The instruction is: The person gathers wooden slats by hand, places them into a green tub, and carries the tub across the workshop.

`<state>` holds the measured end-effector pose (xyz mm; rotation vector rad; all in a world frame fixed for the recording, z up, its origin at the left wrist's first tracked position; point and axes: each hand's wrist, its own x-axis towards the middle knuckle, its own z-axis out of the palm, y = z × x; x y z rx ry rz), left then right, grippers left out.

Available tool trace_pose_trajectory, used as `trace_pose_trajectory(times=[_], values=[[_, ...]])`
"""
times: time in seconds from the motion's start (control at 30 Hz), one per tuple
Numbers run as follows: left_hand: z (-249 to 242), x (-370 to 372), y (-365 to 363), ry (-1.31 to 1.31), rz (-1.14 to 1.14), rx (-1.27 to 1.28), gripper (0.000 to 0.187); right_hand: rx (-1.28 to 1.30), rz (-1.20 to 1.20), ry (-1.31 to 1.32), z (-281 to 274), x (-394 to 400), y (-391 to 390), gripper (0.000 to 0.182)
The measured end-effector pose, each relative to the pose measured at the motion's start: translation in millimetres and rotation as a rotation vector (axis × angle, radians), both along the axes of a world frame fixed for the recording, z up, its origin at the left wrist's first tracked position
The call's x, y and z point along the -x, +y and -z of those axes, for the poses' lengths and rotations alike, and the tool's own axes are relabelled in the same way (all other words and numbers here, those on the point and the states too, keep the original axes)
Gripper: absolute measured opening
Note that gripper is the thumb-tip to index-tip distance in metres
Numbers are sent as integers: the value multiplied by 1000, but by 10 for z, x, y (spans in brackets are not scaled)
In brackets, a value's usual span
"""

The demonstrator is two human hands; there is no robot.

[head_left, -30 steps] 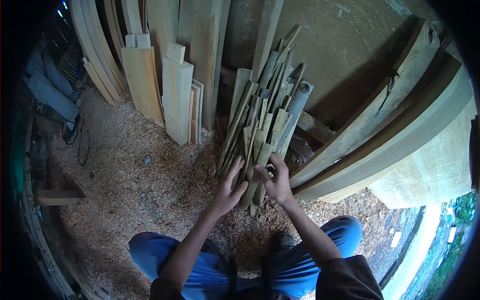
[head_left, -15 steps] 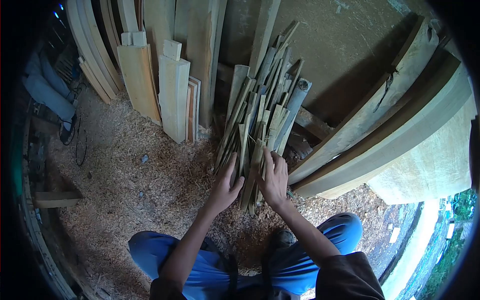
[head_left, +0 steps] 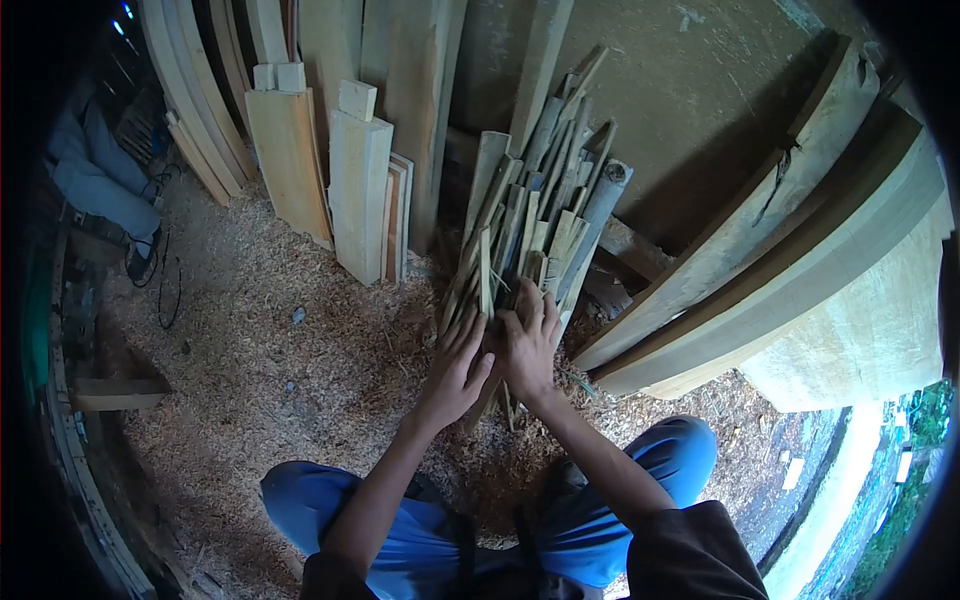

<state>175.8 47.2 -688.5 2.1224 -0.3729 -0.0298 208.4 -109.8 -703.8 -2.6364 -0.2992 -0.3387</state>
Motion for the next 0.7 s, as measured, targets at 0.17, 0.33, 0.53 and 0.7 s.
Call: trace_pose_trajectory(times=[0.17, 0.33, 0.53, 0.7], values=[[-13, 3, -19, -8, 18, -146, 62, -170, 4, -29, -299, -27, -169, 27], [-28, -23, -100, 56, 57, -171, 67, -301, 132, -149, -566, -167, -344, 33], [40, -22, -131, 39, 64, -131, 81, -715, 89, 77, -536, -338, -530, 29], [1, 9, -207, 55, 100, -85, 92, -936, 54, 17, -687, -336, -597, 22]])
